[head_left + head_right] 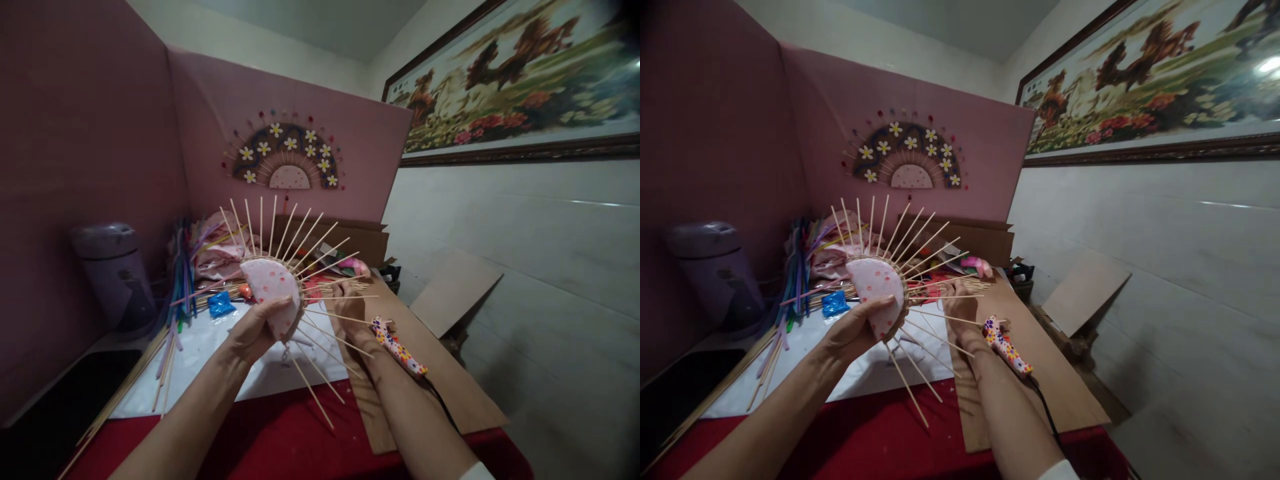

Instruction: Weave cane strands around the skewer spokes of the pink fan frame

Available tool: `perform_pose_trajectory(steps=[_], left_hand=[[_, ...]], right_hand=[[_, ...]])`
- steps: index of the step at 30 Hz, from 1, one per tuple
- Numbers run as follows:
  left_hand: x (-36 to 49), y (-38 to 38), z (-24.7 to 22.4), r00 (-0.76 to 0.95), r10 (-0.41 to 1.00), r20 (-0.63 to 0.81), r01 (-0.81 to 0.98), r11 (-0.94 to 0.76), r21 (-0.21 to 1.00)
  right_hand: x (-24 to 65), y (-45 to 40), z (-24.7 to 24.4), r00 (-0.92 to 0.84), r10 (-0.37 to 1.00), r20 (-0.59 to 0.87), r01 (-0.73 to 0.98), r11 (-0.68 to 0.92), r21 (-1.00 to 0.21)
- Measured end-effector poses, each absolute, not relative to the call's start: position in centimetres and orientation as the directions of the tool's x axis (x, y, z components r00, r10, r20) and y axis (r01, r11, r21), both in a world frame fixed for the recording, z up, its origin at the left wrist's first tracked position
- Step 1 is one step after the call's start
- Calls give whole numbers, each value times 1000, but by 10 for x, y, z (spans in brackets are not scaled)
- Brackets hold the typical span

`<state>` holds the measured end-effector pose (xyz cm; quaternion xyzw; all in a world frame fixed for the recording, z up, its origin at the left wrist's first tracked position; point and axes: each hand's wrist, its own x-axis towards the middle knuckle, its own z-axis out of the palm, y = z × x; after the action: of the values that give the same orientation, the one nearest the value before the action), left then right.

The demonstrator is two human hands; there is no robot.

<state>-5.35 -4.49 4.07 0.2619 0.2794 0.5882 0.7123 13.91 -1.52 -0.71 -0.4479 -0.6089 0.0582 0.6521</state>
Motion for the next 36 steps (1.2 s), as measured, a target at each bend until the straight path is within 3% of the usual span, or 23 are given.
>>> perform_pose_trajectory(steps=[4,8,12,17,25,32,36], left_hand=[[-61,-41,45,126,986,-109,-660,165,733],[-67,-36,46,56,993,-108,-641,118,759],[-69,-33,45,29,992,-122,-633,112,766],[-71,-31,42,12,995,-99,-611,85,787],[-70,-31,42,21,996,-81,-588,78,805],[-74,-35,44,134,983,-128,-586,182,790],[-73,-38,44,205,973,-108,-605,213,767]], right_hand=[[131,44,3,259,750,609,223,567,-793],[142,52,8,177,860,479,-57,495,-867],[151,42,17,89,903,420,-263,428,-865],[153,41,25,83,904,420,-394,417,-819],[160,47,20,139,904,403,-360,426,-830],[146,54,16,210,891,402,-120,432,-894],[141,12,19,155,878,453,11,457,-890]])
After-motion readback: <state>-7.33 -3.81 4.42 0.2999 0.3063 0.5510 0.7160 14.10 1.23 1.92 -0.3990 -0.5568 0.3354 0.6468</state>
